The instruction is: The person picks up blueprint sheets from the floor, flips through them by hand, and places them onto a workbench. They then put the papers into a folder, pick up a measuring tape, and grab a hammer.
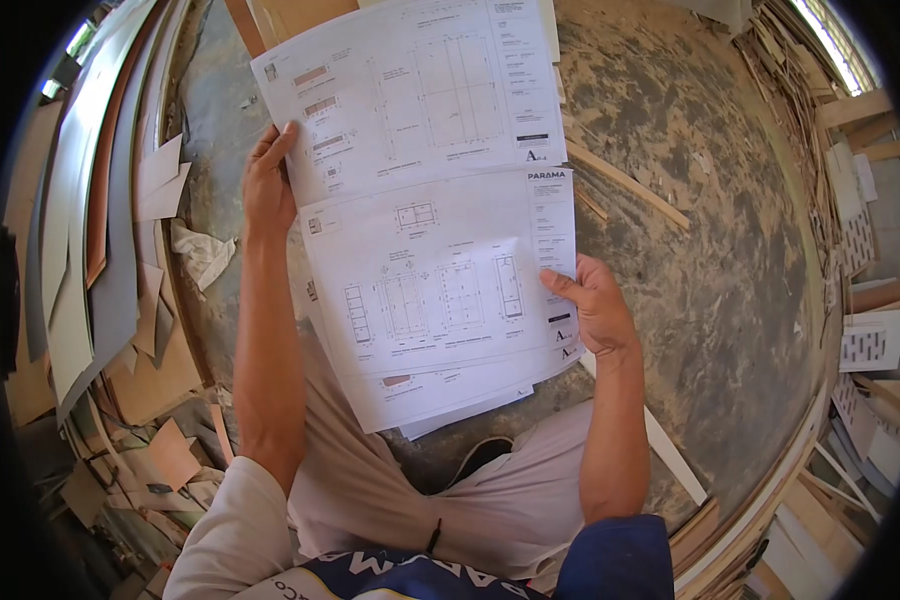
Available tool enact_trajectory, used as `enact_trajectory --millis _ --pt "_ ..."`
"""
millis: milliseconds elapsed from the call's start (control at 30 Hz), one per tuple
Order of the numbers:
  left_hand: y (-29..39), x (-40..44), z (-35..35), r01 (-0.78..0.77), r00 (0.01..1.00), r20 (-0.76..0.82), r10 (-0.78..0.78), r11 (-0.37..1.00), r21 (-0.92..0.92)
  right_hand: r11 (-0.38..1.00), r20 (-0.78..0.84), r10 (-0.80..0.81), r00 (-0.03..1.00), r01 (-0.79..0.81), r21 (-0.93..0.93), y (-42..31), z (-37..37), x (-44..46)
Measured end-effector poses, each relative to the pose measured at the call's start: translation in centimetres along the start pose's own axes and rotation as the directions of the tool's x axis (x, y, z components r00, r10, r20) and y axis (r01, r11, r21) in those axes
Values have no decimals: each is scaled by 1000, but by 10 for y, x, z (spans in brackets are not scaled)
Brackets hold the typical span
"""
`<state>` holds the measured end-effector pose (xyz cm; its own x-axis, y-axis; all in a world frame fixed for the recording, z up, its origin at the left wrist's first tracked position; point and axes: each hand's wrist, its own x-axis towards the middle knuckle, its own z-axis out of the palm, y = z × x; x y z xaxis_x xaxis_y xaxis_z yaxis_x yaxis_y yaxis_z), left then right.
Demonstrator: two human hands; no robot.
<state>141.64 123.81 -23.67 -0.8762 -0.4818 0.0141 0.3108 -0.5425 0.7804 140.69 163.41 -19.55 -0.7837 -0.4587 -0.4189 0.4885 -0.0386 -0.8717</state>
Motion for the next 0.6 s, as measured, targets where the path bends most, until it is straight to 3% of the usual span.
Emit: enact_trajectory --millis 600 --pt "0 3 -7 5 1000 -25 -4 1000 22 999 13 -46 999 46 -3 -2 1 3"
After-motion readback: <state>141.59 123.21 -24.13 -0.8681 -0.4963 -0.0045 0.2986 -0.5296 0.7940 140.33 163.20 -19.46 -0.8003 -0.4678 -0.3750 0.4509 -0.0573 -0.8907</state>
